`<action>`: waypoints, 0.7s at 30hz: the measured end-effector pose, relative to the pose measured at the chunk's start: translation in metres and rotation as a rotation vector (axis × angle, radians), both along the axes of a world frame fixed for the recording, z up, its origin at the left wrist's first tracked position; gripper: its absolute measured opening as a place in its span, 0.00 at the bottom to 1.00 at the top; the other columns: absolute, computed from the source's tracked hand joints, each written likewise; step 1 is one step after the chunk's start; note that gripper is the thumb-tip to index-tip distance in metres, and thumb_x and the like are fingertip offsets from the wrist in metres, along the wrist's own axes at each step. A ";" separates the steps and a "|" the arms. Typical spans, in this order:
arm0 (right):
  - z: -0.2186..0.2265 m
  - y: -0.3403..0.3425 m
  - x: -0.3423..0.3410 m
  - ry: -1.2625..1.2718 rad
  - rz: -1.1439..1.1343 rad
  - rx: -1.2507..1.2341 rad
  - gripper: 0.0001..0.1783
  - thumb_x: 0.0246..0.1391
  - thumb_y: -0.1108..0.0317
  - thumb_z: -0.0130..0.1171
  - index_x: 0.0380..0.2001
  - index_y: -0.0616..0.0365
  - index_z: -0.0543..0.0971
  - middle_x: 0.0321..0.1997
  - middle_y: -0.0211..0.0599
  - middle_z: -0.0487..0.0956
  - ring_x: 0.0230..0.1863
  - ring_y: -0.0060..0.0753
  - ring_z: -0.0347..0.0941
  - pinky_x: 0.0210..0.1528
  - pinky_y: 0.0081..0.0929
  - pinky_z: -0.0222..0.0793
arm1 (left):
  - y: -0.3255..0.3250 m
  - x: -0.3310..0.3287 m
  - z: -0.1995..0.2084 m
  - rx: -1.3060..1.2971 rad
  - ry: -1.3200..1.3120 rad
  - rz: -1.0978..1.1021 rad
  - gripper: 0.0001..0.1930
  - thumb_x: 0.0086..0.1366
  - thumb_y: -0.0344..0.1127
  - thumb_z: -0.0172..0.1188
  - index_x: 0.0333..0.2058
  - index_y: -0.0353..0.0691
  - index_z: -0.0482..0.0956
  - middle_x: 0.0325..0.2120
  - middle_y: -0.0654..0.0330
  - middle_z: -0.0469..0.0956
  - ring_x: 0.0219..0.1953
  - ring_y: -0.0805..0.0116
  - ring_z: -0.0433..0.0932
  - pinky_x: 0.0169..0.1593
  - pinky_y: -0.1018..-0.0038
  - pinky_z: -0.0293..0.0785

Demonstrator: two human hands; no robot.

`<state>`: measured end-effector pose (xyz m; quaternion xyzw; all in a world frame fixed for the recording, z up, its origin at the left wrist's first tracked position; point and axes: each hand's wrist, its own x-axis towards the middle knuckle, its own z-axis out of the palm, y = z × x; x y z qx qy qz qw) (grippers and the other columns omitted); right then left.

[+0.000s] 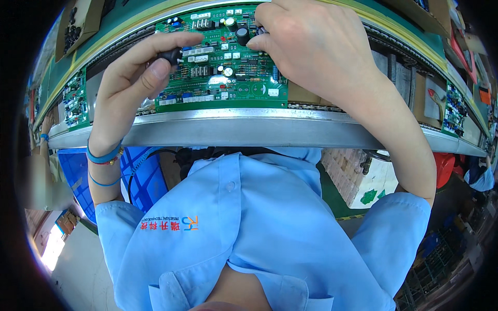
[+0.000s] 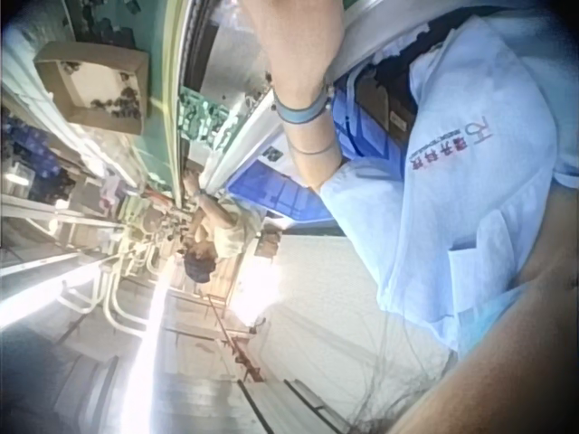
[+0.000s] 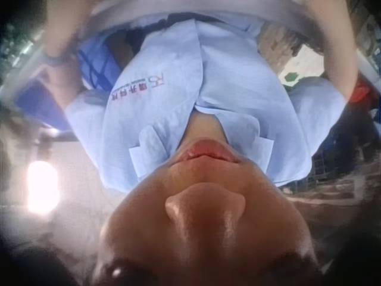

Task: Insert electronic components and small circular parts into printed circuit boards on an assembly line.

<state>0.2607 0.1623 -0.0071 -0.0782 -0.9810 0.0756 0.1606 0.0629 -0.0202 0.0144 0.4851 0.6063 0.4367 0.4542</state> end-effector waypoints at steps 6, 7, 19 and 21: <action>0.030 -0.009 -0.007 0.006 0.076 -0.135 0.13 0.54 0.67 0.68 0.38 0.65 0.80 0.25 0.32 0.76 0.28 0.17 0.70 0.32 0.18 0.67 | -0.014 0.015 -0.011 -0.009 -0.193 0.108 0.12 0.68 0.29 0.60 0.47 0.31 0.72 0.39 0.52 0.82 0.22 0.84 0.70 0.20 0.89 0.62; 0.040 -0.010 -0.007 0.012 0.065 -0.142 0.13 0.54 0.67 0.68 0.38 0.65 0.80 0.25 0.32 0.76 0.28 0.17 0.70 0.32 0.18 0.67 | -0.014 0.017 -0.009 -0.017 -0.188 0.098 0.12 0.68 0.29 0.60 0.47 0.31 0.72 0.39 0.52 0.82 0.22 0.84 0.70 0.20 0.89 0.62; 0.019 0.014 0.024 0.130 -0.125 -0.776 0.12 0.56 0.66 0.66 0.32 0.67 0.82 0.19 0.28 0.74 0.22 0.16 0.64 0.25 0.20 0.60 | 0.003 0.055 -0.026 0.385 0.841 -0.078 0.14 0.49 0.19 0.67 0.36 0.39 0.82 0.36 0.59 0.80 0.30 0.65 0.77 0.32 0.73 0.70; 0.008 0.014 0.022 0.193 -0.059 -0.666 0.11 0.56 0.67 0.66 0.30 0.67 0.81 0.18 0.30 0.73 0.21 0.17 0.64 0.24 0.21 0.59 | 0.004 0.053 -0.028 0.407 0.944 -0.128 0.16 0.45 0.20 0.67 0.36 0.40 0.82 0.35 0.59 0.80 0.31 0.62 0.77 0.31 0.72 0.69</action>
